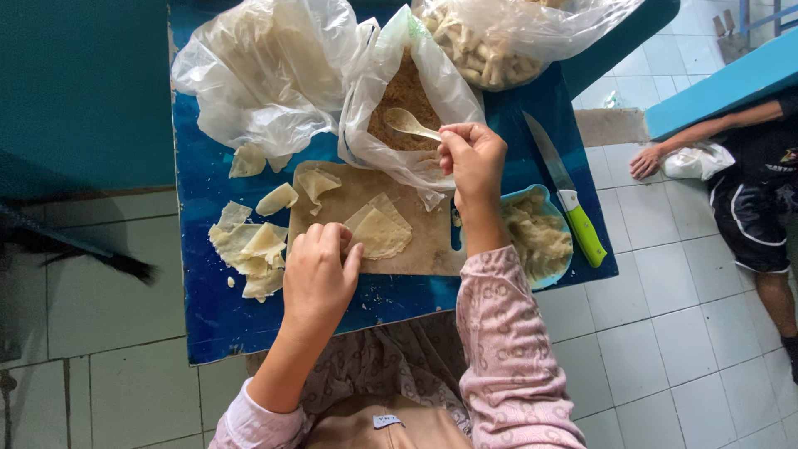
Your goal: The person sits at a low table and peels apart thin dried food sheets that are stuck together, tearing off small pieces and placing the separated sheets on the cutting board. They work through the sheets one at a time, building a pile of separated pieces next to a bowl of torn pieces.
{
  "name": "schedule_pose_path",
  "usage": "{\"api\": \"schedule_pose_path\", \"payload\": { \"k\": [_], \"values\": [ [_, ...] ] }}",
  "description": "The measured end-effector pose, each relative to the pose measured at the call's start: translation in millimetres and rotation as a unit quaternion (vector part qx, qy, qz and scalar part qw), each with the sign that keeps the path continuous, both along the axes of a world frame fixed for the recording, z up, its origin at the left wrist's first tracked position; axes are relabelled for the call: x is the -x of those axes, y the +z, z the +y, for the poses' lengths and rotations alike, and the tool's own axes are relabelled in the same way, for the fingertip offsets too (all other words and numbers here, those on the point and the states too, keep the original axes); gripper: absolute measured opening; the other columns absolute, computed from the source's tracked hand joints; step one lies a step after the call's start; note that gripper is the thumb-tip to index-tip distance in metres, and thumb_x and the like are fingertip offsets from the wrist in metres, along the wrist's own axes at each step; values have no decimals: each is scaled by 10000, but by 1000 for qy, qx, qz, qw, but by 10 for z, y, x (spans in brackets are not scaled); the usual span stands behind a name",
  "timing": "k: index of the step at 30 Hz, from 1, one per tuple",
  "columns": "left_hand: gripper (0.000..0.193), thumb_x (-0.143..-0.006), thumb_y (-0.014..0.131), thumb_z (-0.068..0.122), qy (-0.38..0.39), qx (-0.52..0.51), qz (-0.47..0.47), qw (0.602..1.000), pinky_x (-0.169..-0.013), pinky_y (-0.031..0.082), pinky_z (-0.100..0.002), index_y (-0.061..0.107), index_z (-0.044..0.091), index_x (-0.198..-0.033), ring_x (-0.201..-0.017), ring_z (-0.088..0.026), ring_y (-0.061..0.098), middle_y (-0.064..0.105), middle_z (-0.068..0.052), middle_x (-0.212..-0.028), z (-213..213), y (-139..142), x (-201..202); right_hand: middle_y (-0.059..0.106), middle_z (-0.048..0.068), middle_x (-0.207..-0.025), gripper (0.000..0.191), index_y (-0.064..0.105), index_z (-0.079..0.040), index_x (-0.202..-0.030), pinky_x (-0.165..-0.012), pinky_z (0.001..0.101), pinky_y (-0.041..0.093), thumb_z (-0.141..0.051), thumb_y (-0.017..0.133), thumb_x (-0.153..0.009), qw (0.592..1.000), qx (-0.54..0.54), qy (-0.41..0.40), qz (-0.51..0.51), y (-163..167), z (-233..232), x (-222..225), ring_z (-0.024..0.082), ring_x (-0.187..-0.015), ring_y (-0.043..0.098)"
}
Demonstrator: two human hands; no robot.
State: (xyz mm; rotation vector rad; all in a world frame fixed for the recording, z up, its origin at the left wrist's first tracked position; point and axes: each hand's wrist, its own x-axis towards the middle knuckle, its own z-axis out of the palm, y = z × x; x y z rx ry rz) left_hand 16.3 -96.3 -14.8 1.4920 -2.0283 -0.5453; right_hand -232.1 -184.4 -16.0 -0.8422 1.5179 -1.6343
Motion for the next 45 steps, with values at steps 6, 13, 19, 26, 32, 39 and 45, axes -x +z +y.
{"api": "schedule_pose_path", "payload": {
  "k": [6, 13, 19, 26, 32, 39, 45],
  "values": [
    [142, -857, 729, 172, -21, -30, 17, 999, -807, 500, -446, 642, 72, -911, -921, -343, 611, 636, -112, -923, 8, 69, -49, 678, 52, -756, 71, 715, 25, -944, -533, 221, 463, -26, 673, -917, 999, 4, 33, -32, 121, 613, 14, 82, -586, 585],
    [121, -920, 686, 160, 6, -49, 73, 996, -755, 516, -467, 657, 43, -936, -882, -361, 666, 702, -129, -929, -6, 70, -48, 674, 34, -792, 84, 722, 22, -994, -580, 211, 473, -22, 672, -943, 995, -61, 79, 25, 151, 1404, -154, 84, -638, 592],
    [118, -926, 685, 151, 17, -53, 122, 991, -718, 538, -425, 696, 38, -962, -825, -329, 693, 710, -130, -934, -21, 66, -24, 685, 51, -848, 88, 708, 22, -1023, -662, 243, 515, -26, 670, -960, 942, -10, 92, 322, 318, 1686, -501, 115, -732, 635],
    [108, -922, 701, 130, 17, -39, 184, 982, -712, 555, -387, 712, 35, -975, -825, -302, 714, 719, -124, -927, -30, 39, -19, 664, 154, -990, 251, 646, 37, -1133, -800, 406, 550, 34, 659, -882, 752, 164, 195, 608, 518, 1694, -706, 327, -888, 668],
    [114, -918, 710, 137, 22, -46, 204, 978, -708, 554, -389, 711, 36, -972, -825, -304, 715, 721, -123, -923, -40, 23, -18, 652, 165, -1021, 312, 625, 81, -1184, -802, 428, 560, -12, 684, -892, 625, 229, 259, 700, 419, 1777, -620, 305, -891, 673],
    [110, -960, 693, 145, -9, -47, 209, 977, -691, 538, -403, 722, 40, -974, -786, -318, 686, 696, -128, -903, -4, 39, 43, 646, 186, -1074, 233, 568, -21, -1193, -751, 409, 499, -10, 703, -1003, 667, 218, 73, 708, 279, 1107, -434, 319, -904, 629],
    [70, -918, 705, 149, -27, -49, 162, 985, -676, 533, -410, 725, 83, -928, -777, -305, 682, 665, -94, -912, -2, 12, 81, 628, 179, -1062, 199, 634, -12, -1090, -845, 447, 518, 11, 663, -894, 768, 89, 61, 632, 390, 896, -622, 352, -985, 638]
  ]
}}
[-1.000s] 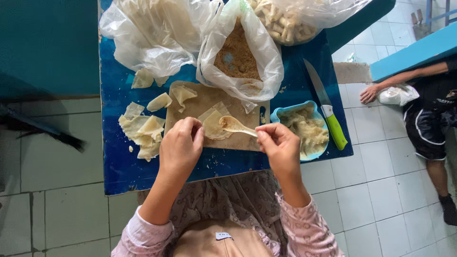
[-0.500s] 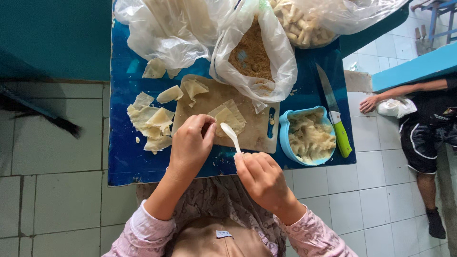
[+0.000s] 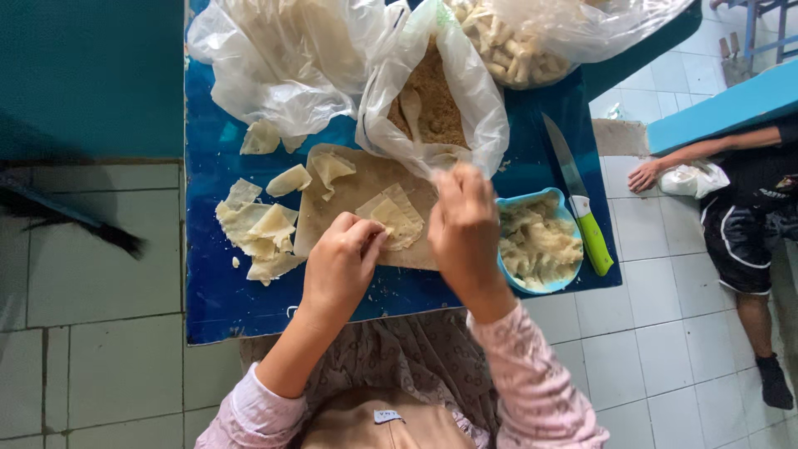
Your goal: The person sits at a low table and peels apart thin dried food sheets that are stuck together, tearing off small pieces and placing the separated sheets on the cutting board. They work through the sheets one at a time, building a pile of separated pieces next to a bowl of torn pieces.
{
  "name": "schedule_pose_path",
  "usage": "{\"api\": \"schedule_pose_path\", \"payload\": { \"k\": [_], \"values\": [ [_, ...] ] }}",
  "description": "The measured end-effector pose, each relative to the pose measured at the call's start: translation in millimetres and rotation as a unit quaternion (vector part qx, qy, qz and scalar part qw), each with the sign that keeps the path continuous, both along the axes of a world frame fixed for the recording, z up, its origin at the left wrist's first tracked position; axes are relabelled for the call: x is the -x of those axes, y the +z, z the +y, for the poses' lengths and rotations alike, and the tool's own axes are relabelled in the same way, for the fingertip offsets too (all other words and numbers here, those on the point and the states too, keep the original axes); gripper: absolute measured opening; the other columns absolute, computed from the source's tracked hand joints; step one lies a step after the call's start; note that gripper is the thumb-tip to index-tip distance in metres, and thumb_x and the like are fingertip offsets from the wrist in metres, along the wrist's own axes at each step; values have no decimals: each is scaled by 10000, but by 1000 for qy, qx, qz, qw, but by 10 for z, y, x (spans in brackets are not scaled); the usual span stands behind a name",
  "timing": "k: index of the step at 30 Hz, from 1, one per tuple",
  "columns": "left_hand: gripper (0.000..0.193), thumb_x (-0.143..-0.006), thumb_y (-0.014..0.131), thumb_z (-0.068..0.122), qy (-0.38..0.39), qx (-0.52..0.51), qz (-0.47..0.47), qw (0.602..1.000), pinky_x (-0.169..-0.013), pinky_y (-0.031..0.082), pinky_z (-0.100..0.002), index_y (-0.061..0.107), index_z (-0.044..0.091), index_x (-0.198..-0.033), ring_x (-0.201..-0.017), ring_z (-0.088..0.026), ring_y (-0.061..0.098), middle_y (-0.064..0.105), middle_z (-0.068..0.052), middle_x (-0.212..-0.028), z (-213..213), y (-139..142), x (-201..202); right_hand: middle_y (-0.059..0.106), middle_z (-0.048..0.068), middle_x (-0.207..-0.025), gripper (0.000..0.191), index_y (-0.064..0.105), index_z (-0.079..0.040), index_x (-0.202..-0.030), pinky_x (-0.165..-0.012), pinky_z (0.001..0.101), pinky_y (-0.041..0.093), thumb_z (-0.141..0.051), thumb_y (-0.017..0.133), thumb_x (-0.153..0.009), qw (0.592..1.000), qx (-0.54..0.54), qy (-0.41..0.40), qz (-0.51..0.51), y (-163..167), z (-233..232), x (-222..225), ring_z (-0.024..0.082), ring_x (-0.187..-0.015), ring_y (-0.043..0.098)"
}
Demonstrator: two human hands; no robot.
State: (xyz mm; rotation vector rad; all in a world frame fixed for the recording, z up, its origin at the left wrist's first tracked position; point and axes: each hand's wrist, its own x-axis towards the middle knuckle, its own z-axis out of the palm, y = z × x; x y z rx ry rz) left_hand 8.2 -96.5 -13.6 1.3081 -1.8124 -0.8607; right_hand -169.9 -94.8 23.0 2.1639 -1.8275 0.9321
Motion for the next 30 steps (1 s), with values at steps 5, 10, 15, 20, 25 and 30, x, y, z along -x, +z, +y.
{"api": "schedule_pose_path", "payload": {
  "k": [5, 10, 15, 20, 25, 30],
  "values": [
    [57, -898, 727, 135, -2, 26, -13, 1000, -682, 529, -420, 705, 88, -921, -817, -318, 673, 652, -90, -919, -27, -77, -4, 624, 143, -926, 124, 653, -26, -911, -776, 440, 492, -87, 740, -847, 972, -202, -4, -116, -182, 145, -133, 346, -897, 623],
    [60, -890, 725, 110, -26, 11, 2, 1000, -676, 537, -412, 708, 87, -943, -794, -305, 676, 649, -93, -919, -57, -84, -26, 646, 116, -891, 106, 641, -28, -887, -707, 370, 524, -72, 731, -852, 955, -238, -7, -175, -293, 121, -44, 269, -805, 668],
    [31, -893, 722, 102, -22, 8, -7, 1000, -664, 536, -414, 732, 99, -923, -787, -305, 678, 658, -90, -918, -75, -66, -28, 706, 33, -929, 165, 592, -53, -1084, -761, 231, 570, -66, 634, -926, 835, -280, 20, -474, -299, 122, 6, 80, -828, 693],
    [52, -882, 729, 105, -26, 33, -6, 999, -677, 537, -416, 723, 90, -932, -807, -313, 676, 652, -94, -928, -89, -59, -30, 669, 35, -892, 186, 623, -41, -1038, -699, 237, 513, -11, 721, -883, 873, -257, 17, -415, -420, 92, -22, 80, -767, 616],
    [118, -871, 729, 96, -23, 23, -23, 999, -679, 539, -416, 697, 89, -984, -831, -313, 679, 647, -86, -997, -108, -47, -23, 647, 76, -931, 125, 670, -65, -931, -729, 305, 537, -10, 750, -853, 949, -201, 41, -239, -423, 64, -72, 173, -831, 660],
    [229, -794, 714, 41, -70, 143, -86, 983, -730, 563, -389, 688, 121, -1007, -962, -271, 681, 641, -40, -1089, -114, -70, -39, 655, 98, -1028, 250, 717, -43, -1044, -882, 410, 459, -53, 749, -796, 984, -125, 129, 1, -197, 207, -28, 286, -1007, 618]
  ]
}}
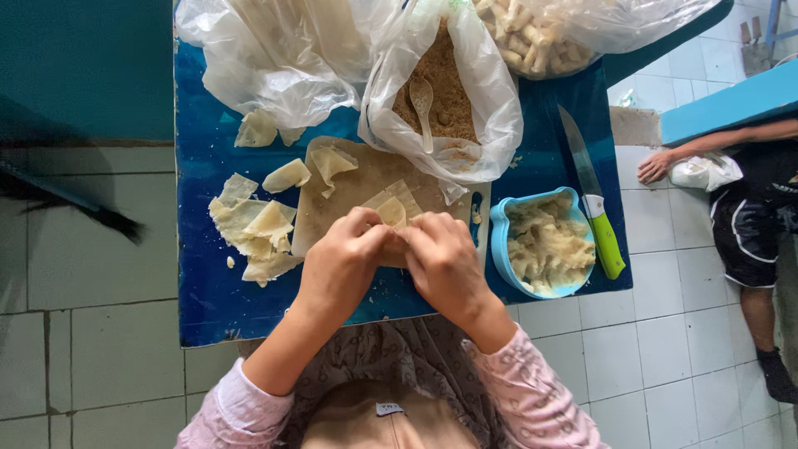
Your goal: The person sits at a low table and peels apart thin dried food sheets that are stuck together, tearing off small pieces and placing the separated sheets on the cutting board. They work through the sheets one at a time, building a pile of separated pieces next to a bowl of torn pieces.
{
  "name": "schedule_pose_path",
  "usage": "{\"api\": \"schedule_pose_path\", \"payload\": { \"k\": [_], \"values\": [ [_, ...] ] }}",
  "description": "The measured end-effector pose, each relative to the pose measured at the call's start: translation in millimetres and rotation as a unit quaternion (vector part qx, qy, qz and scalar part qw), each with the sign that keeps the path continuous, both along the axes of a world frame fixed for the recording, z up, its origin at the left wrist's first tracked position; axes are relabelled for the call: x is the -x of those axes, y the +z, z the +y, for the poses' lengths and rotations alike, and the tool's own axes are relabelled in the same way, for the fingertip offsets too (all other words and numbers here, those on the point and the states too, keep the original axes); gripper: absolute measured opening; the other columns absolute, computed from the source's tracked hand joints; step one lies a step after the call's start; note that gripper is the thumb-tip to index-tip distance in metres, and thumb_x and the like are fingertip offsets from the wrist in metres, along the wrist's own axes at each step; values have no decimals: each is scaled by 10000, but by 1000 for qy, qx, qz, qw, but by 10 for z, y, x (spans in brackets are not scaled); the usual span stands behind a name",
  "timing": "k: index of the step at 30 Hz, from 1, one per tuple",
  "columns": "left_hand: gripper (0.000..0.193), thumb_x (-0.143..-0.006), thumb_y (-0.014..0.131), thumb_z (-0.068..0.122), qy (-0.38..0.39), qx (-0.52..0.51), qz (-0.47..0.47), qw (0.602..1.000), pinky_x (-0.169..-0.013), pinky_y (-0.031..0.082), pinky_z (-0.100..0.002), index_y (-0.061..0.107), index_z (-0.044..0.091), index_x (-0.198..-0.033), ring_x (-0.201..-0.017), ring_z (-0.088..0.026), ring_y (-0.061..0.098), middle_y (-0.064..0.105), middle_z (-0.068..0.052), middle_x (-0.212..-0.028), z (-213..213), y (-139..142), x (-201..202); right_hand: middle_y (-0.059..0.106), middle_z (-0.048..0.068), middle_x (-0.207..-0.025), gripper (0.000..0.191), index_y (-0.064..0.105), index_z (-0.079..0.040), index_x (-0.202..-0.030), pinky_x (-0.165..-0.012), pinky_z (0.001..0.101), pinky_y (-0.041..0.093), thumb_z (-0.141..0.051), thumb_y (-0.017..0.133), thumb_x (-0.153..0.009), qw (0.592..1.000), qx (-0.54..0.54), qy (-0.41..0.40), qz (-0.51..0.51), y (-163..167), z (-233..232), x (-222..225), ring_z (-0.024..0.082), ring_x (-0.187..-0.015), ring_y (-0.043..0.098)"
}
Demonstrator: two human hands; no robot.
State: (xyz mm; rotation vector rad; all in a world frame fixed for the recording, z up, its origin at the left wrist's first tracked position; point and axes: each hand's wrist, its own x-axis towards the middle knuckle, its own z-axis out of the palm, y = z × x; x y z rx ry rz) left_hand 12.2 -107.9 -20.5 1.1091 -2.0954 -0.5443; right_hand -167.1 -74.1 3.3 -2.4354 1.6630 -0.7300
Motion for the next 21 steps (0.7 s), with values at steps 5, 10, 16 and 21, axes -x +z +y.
{"api": "schedule_pose_path", "payload": {
  "k": [5, 10, 16, 21],
  "values": [
    [219, -796, 724, 93, -61, 48, -59, 995, -778, 540, -384, 677, 84, -1010, -943, -269, 638, 630, -64, -1047, -39, 30, -99, 676, 75, -1077, 352, 730, -1, -1125, -912, 392, 459, -69, 751, -780, 983, 83, 71, 148, 77, 97, 78, 252, -1045, 625],
    [223, -807, 723, 142, -104, 75, -58, 990, -799, 515, -394, 683, 83, -1018, -929, -280, 620, 624, -79, -1031, -84, 68, -148, 656, 68, -945, 51, 710, -61, -929, -858, 373, 474, -86, 733, -890, 986, -40, -81, -143, -163, -34, 4, 279, -942, 606],
    [85, -889, 708, 151, -97, -7, -51, 994, -817, 528, -424, 678, 91, -942, -934, -316, 640, 639, -99, -942, -218, -47, -35, 657, 44, -921, 70, 708, -79, -888, -848, 401, 438, -139, 742, -880, 981, -55, -111, -151, -272, -15, -22, 274, -936, 612],
    [148, -836, 724, 164, -92, -83, -18, 992, -732, 528, -453, 637, 50, -870, -882, -352, 649, 642, -122, -864, -357, -90, 28, 647, 52, -910, 93, 705, -87, -858, -845, 420, 423, -159, 764, -860, 985, -55, -121, -114, -228, -34, -34, 283, -932, 601]
  ]
}}
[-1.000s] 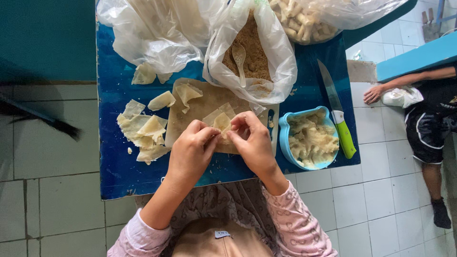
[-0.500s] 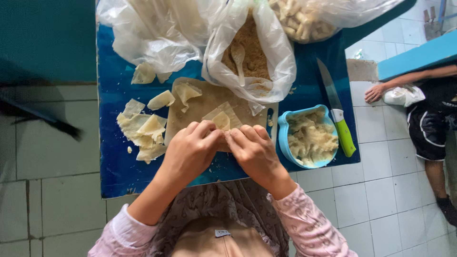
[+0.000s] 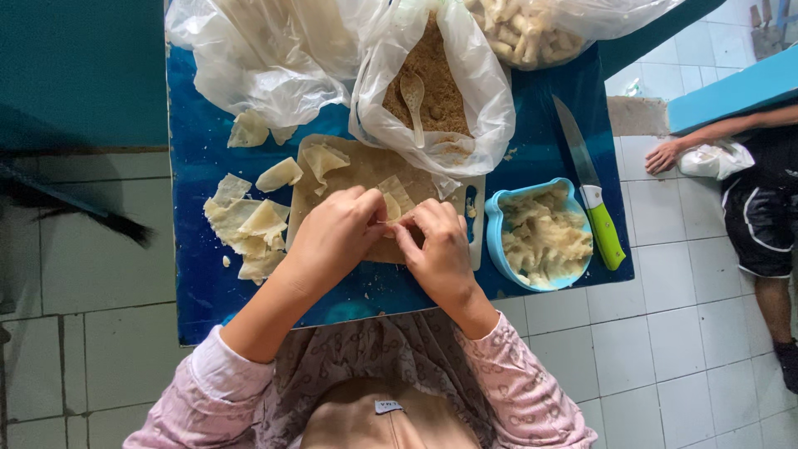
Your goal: The person sits at a low table and peels apart thin dried food sheets that are stuck together, tearing off small pieces and placing the separated sheets on the cutting board. They work through the sheets one at a time, building a pile of separated pieces next to a bowl of torn pieces.
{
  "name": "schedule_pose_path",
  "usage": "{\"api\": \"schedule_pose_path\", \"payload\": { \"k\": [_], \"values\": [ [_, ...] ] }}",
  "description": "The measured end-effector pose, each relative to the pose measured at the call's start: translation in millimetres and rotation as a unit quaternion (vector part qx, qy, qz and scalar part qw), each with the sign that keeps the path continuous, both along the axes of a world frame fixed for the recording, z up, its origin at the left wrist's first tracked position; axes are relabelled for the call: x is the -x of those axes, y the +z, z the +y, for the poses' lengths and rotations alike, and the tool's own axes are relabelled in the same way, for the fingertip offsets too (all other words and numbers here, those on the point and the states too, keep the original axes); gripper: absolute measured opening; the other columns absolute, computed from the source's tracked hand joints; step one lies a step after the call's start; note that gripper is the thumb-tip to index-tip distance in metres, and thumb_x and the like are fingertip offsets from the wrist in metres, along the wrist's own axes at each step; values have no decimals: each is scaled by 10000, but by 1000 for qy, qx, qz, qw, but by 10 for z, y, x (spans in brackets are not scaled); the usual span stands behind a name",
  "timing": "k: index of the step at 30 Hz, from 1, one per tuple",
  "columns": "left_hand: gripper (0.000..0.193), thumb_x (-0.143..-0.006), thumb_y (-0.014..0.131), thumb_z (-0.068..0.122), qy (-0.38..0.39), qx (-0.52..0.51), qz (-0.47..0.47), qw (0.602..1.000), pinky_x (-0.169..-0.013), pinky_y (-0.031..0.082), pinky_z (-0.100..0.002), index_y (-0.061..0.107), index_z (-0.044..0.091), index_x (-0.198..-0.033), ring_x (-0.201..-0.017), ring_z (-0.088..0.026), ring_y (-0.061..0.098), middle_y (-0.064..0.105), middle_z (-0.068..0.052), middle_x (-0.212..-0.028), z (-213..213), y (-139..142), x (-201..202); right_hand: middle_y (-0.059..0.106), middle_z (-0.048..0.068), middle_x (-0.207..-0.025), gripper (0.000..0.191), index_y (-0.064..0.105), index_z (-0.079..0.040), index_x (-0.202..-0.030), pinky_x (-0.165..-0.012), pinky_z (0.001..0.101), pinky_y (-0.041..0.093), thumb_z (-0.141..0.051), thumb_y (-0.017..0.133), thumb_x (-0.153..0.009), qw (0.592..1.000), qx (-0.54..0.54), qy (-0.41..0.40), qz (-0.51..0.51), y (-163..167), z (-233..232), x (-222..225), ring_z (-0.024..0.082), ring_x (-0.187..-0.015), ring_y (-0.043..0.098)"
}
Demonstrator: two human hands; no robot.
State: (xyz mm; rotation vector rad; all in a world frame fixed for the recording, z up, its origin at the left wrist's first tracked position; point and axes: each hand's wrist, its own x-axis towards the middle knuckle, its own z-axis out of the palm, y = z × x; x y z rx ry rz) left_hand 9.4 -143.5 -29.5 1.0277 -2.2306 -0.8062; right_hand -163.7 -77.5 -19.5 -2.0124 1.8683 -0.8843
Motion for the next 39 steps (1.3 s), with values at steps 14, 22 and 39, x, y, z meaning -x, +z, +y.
{"api": "schedule_pose_path", "payload": {
  "k": [14, 22, 39],
  "values": [
    [109, -869, 695, 147, -66, 136, -36, 988, -761, 524, -426, 679, 83, -956, -877, -300, 629, 625, -81, -924, 93, 129, -221, 636, 72, -952, 86, 678, -68, -920, -851, 405, 444, -86, 746, -871, 998, 32, 53, -6, 13, -9, 58, 291, -955, 603],
    [119, -870, 726, 162, 32, -14, -13, 999, -741, 526, -456, 678, 54, -882, -863, -361, 660, 659, -137, -873, -21, 39, -96, 635, 90, -976, 88, 707, -83, -951, -838, 416, 417, -131, 720, -879, 993, 40, 114, -1, 116, -65, 88, 312, -982, 586],
    [128, -894, 717, 196, -4, 85, -47, 995, -751, 528, -444, 668, 81, -867, -871, -343, 638, 635, -113, -894, -70, 119, -144, 621, 91, -1002, 84, 661, -74, -989, -853, 422, 424, -100, 689, -914, 991, 44, 109, 60, 116, -99, 74, 305, -987, 580]
  ]
}}
